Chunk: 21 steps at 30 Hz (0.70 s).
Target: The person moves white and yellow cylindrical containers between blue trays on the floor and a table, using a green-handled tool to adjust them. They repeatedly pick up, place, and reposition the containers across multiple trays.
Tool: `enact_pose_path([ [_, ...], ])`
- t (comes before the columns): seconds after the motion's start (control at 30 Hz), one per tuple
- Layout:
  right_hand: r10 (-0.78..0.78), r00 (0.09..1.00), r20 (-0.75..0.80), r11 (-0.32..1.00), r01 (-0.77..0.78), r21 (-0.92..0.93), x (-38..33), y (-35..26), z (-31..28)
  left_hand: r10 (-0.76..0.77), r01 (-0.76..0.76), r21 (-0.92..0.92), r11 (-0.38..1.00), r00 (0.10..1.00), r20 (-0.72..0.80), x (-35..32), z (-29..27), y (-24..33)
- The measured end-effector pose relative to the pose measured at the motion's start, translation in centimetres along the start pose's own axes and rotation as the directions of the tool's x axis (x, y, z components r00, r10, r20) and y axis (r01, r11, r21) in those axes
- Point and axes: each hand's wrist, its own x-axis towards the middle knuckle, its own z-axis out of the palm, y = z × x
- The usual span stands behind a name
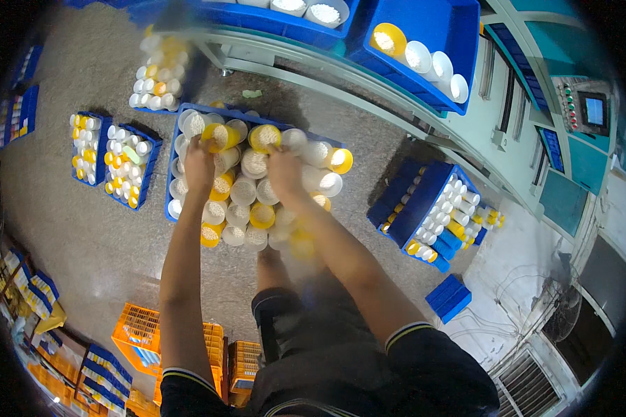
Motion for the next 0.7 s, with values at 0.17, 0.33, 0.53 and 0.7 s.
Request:
enact_pose_path([
  [0.17,-0.009,0.935,0.355,0.985,0.070,-0.160,0.7,-0.9,0.1,0.118,-0.126,0.101,0.987,0.990,0.081,-1.0,0.6,2.5],
  [0.33,-0.086,0.975,0.206,0.991,0.104,-0.080,-0.7,-0.3,-2.0,0.074,-0.104,0.218,0.970,0.987,0.141,0.4,-0.4,2.8],
  [0.53,-0.214,0.970,0.116,0.972,0.224,-0.077,-0.2,-0.9,-9.1,-0.111,-0.016,0.421,0.907,0.955,0.276,0.6,-3.5,7.2],
  [0.7,-0.477,0.736,-0.479,0.878,0.378,-0.294,7.7,-2.5,-20.9,0.304,-0.272,0.168,0.947,0.931,-0.204,8.2,-11.4,11.5],
])
